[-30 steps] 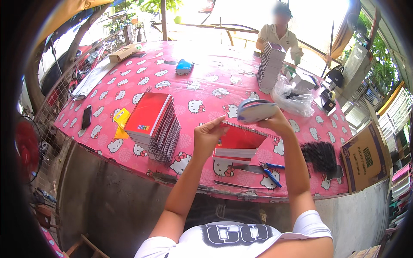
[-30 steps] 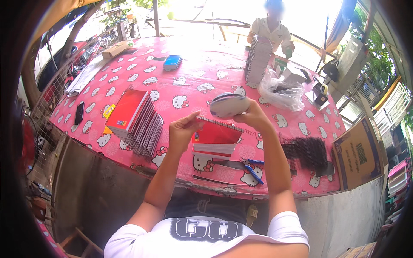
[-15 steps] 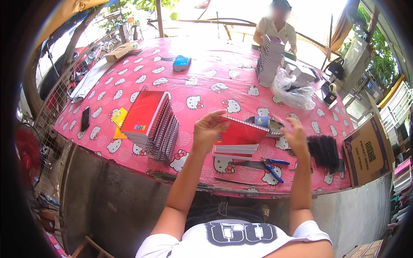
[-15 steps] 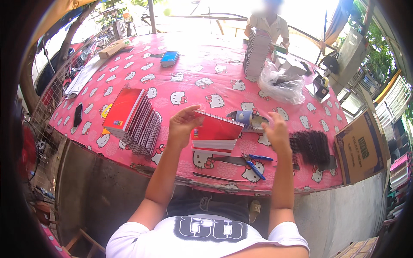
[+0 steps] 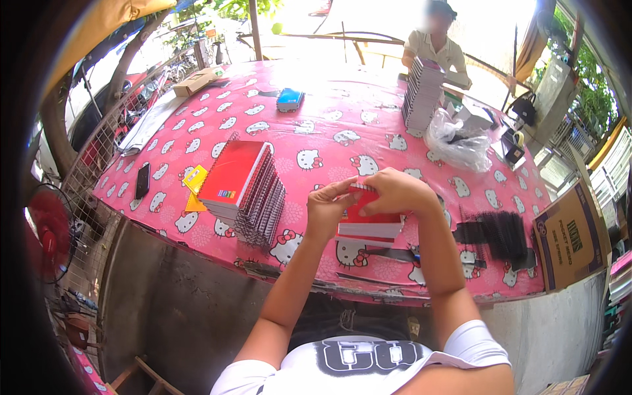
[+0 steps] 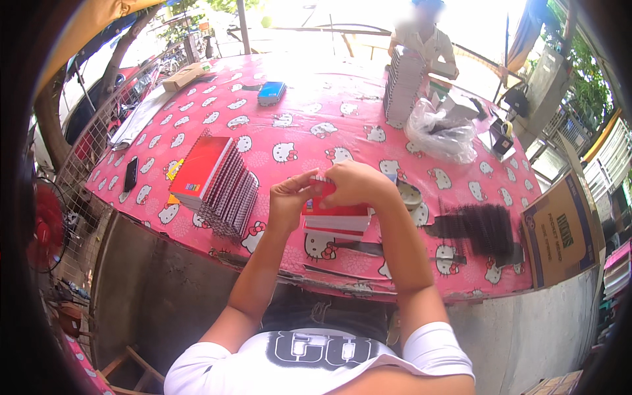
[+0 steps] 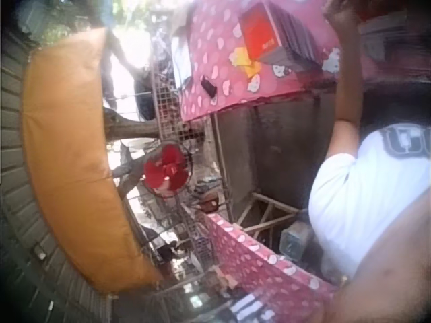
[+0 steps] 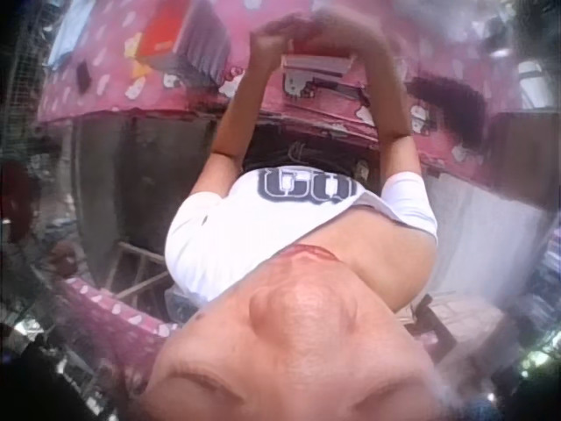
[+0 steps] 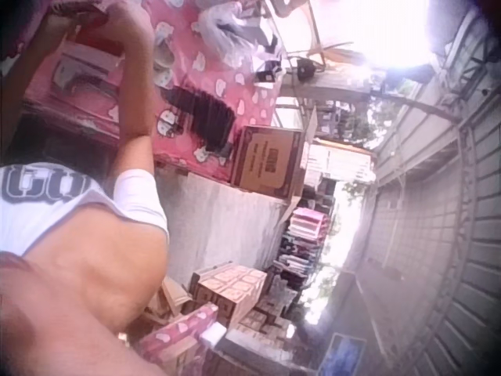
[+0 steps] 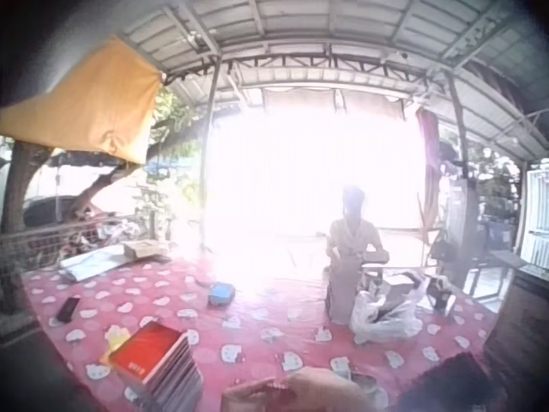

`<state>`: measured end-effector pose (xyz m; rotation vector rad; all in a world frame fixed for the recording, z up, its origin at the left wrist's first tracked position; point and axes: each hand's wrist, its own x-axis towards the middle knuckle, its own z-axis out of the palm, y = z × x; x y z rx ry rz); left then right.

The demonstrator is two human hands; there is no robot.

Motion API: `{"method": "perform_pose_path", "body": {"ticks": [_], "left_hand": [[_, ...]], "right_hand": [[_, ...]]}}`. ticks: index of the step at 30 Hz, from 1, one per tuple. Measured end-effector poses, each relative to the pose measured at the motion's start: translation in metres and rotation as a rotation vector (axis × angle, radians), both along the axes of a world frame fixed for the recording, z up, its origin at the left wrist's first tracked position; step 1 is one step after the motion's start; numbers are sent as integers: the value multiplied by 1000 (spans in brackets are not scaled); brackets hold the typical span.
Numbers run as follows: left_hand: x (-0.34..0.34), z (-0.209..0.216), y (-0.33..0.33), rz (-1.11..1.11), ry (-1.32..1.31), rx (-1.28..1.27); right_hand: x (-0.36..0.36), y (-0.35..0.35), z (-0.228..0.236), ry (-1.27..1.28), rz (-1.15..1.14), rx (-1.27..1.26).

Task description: The person binds notebooks by hand, sliding a spiral spine onto the edge of a notebook, trimming the excess spine with shears, and stacking the completed notebooks.

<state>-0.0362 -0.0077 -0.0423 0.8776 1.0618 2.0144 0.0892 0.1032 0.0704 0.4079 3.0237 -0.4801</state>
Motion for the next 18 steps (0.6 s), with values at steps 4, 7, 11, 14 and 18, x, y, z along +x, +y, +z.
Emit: {"method": "perform_pose_path", "body": {"ticks": [4, 7, 11, 14, 18], "left_hand": [[1, 9, -5, -26, 18, -89], [3, 8, -6, 0, 27, -45], [7, 24, 1, -35, 109, 72], [30, 52, -14, 345, 462, 333], [39, 27, -30, 386, 875, 337]], "right_hand": [[28, -16, -6, 542, -108, 135], [71, -42, 3, 833, -201, 87], [140, -54, -48, 792, -471, 81], [167, -62, -100, 485, -582, 236], [185, -68, -149, 396, -588, 265]]}}
